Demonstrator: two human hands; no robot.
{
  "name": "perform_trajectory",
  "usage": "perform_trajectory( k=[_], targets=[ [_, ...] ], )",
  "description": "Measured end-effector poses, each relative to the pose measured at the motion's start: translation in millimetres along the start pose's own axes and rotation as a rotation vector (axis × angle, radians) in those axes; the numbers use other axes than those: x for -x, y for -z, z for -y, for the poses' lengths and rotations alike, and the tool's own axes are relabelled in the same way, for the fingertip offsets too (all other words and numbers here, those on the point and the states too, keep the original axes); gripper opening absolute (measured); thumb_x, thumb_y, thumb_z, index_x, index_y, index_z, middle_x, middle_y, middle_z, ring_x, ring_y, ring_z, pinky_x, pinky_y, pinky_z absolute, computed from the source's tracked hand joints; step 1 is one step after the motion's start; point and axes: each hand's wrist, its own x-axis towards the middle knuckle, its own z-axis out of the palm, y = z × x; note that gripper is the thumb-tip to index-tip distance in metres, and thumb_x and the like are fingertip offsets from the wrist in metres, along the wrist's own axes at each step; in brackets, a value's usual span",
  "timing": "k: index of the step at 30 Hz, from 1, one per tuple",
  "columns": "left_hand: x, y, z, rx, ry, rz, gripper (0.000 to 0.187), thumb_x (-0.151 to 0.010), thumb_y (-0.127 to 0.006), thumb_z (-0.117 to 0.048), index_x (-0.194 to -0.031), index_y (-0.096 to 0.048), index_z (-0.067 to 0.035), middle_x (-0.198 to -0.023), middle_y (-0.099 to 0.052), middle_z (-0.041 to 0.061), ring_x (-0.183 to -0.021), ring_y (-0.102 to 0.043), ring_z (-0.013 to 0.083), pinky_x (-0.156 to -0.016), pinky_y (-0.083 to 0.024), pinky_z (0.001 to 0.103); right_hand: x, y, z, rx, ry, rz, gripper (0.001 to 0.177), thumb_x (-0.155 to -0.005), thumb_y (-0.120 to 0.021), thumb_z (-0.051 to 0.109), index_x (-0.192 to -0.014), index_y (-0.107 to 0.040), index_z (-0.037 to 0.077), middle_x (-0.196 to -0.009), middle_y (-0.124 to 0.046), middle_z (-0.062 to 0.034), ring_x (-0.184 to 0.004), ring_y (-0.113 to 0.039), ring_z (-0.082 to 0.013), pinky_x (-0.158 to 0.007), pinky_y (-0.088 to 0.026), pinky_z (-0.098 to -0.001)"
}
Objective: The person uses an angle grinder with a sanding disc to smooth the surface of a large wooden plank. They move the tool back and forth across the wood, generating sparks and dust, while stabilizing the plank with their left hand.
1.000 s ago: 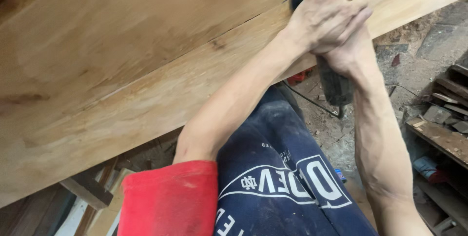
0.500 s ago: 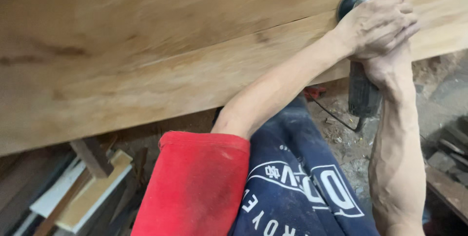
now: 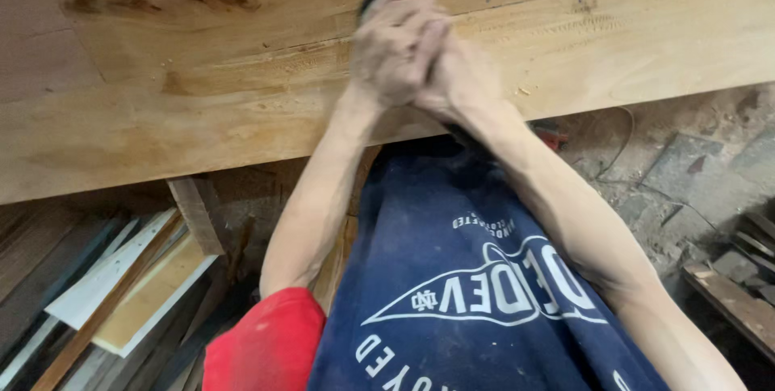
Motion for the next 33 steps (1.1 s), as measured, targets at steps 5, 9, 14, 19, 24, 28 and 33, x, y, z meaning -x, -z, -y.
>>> perform_trajectory(
  k=[5,9,14,19,24,28,33],
  targets=[
    [22.6,29.5,4.8,0.019,0.019,-0.044,0.029,-0.107,-0.056,-0.024,-0.103,-0.079,-0.009,-0.109,-0.079,0.010,-0.110,-0.073,0.0266,-0.110,-0.047,0.045,10.3,-11.7,40.3,-0.020,-0.009,-0.060,0.057,-0.086,-0.071,0.038,-0.128,-0.057,0.002,-0.106,-0.072,-0.0246,-0.098,-0.069,-0.0434,-0.084,-0.056,-0.0516],
    [25.7,-15.6,-10.6,0.081,-0.005,-0.153,0.024,-0.108,-0.059,-0.024,-0.110,-0.075,-0.007,-0.119,-0.075,0.010,-0.120,-0.070,0.0295,-0.116,-0.048,0.045,31.3,4.2,-1.1,-0.060,-0.196,-0.081,0.074,-0.073,-0.082,0.043,-0.127,-0.052,0.002,-0.107,-0.071,-0.0228,-0.100,-0.069,-0.0407,-0.083,-0.056,-0.0489],
    [37.5,-74.1,-16.2,-0.081,0.162,-0.121,0.032,-0.108,-0.059,-0.024,-0.134,-0.065,-0.006,-0.144,-0.062,0.011,-0.142,-0.055,0.0307,-0.126,-0.038,0.046,64.7,51.5,-86.8,-0.193,-0.283,-0.300,0.079,-0.066,-0.091,0.029,-0.129,-0.053,-0.001,-0.108,-0.070,-0.0168,-0.098,-0.069,-0.0300,-0.085,-0.056,-0.0421],
    [52.1,-95.7,-4.2,-0.369,0.097,0.066,0.052,-0.109,-0.058,-0.028,-0.153,-0.052,0.000,-0.162,-0.044,0.015,-0.153,-0.034,0.0315,-0.128,-0.023,0.047,90.7,104.5,-131.9,-0.395,-0.435,-0.374,0.061,-0.071,-0.086,0.025,-0.123,-0.063,0.003,-0.106,-0.072,-0.0106,-0.092,-0.071,-0.0233,-0.084,-0.060,-0.0366],
    [55.0,-103.6,-3.6,-0.403,0.120,0.058,0.053,-0.110,-0.058,-0.029,-0.154,-0.050,-0.001,-0.165,-0.039,0.014,-0.157,-0.029,0.0320,-0.132,-0.019,0.046,92.4,109.1,-147.7,-0.395,-0.250,-0.463,0.052,-0.076,-0.086,0.017,-0.119,-0.065,0.000,-0.099,-0.071,-0.0113,-0.085,-0.070,-0.0204,-0.077,-0.060,-0.0369],
    [59.8,-102.5,-5.9,-0.413,0.121,0.059,0.054,-0.110,-0.058,-0.031,-0.153,-0.051,0.000,-0.165,-0.038,0.015,-0.157,-0.028,0.0335,-0.132,-0.018,0.047,91.5,98.9,-155.3,-0.321,-0.242,-0.484,0.051,-0.078,-0.088,0.016,-0.120,-0.065,-0.001,-0.103,-0.072,-0.0120,-0.086,-0.071,-0.0195,-0.078,-0.061,-0.0355],
    [54.0,-100.4,-5.8,-0.438,0.108,0.096,0.055,-0.110,-0.056,-0.030,-0.153,-0.051,0.004,-0.165,-0.036,0.017,-0.156,-0.027,0.0342,-0.131,-0.018,0.047,83.5,100.7,-148.7,-0.373,-0.355,-0.427,0.055,-0.076,-0.087,0.016,-0.122,-0.061,0.000,-0.101,-0.071,-0.0102,-0.085,-0.070,-0.0185,-0.076,-0.061,-0.0359]
  ],
)
